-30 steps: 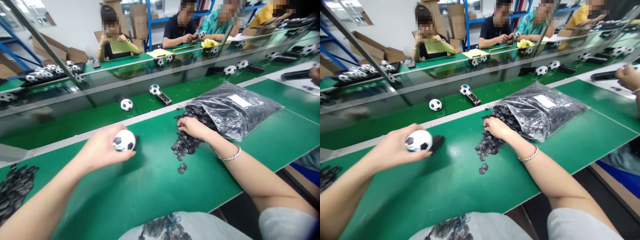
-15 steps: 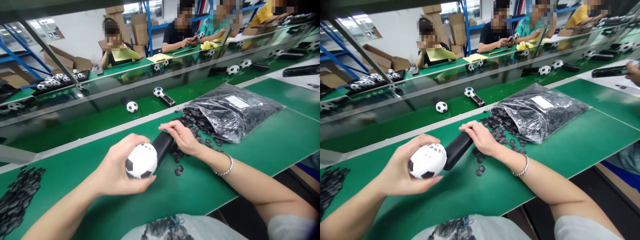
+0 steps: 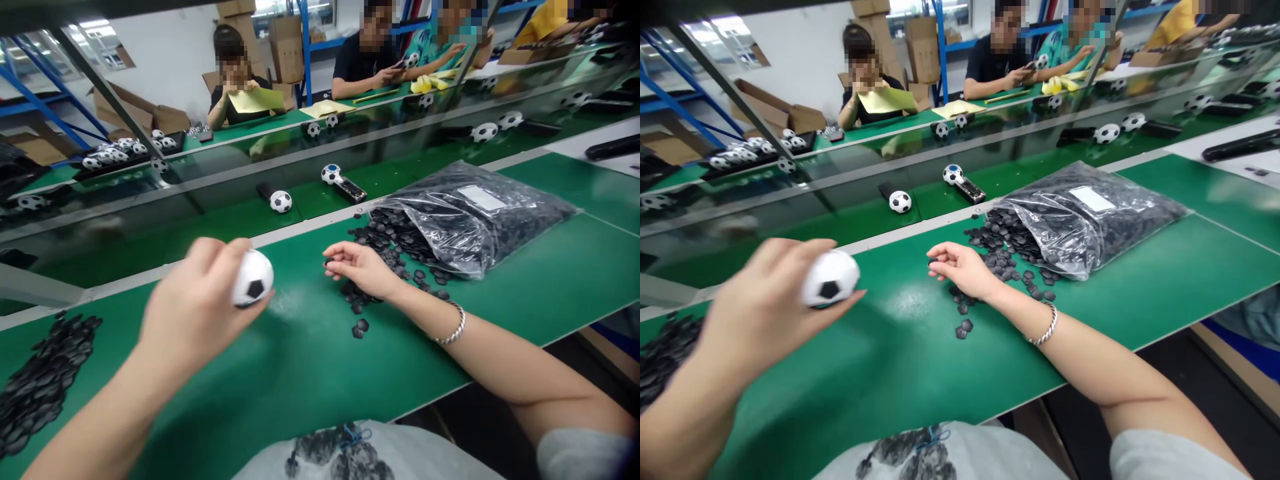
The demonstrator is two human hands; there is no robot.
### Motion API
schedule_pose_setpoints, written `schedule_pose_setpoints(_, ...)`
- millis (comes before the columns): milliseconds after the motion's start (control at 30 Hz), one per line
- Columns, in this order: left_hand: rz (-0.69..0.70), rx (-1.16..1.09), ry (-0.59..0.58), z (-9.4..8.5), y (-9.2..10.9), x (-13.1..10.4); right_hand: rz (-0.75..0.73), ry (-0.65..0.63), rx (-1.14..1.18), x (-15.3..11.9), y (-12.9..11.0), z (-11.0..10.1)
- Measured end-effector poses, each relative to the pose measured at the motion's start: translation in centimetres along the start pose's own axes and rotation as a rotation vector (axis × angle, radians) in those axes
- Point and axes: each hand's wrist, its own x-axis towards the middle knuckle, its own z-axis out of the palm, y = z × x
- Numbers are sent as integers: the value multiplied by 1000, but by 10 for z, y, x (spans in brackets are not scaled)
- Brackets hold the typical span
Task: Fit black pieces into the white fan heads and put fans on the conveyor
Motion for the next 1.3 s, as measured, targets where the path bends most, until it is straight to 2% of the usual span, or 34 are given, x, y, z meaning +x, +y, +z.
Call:
schedule_pose_setpoints(100, 52, 108, -241, 43, 17, 1, 14, -16, -61, 2, 10, -2)
schedule_pose_setpoints(200, 99, -10, -396, 80, 33, 1, -34, -26, -199, 0, 14, -4)
schedule_pose_setpoints(267, 84, -173, -478, 88, 35, -2, -41, -11, -213, -2, 15, -5)
schedule_pose_setpoints(367, 130, -428, -624, 80, 23, -9, -27, 8, -205, -3, 14, -7)
schedule_pose_setpoints(433, 158, -504, -691, 75, 13, -12, -55, 3, -247, -3, 14, -8)
schedule_pose_setpoints(500, 124, -506, -684, 77, 7, -13, -115, -6, -331, -2, 12, -9)
schedule_pose_setpoints(633, -33, -422, -539, 95, 9, -7, -262, -33, -519, -2, 7, -10)
schedule_pose_setpoints(700, -87, -443, -508, 103, 12, -2, -337, -57, -570, -5, 4, -8)
schedule_pose_setpoints(933, -87, -545, -521, 111, 12, 2, -542, -157, -688, -14, 4, 14)
schedule_pose_setpoints(1033, -100, -552, -504, 112, 13, 0, -512, -141, -641, -12, 10, 19)
schedule_pose_setpoints(1167, -107, -568, -503, 112, 13, 0, -388, -127, -501, -9, 13, 21)
schedule_pose_setpoints(1300, -100, -577, -514, 111, 13, 1, -325, -140, -500, -11, 12, 24)
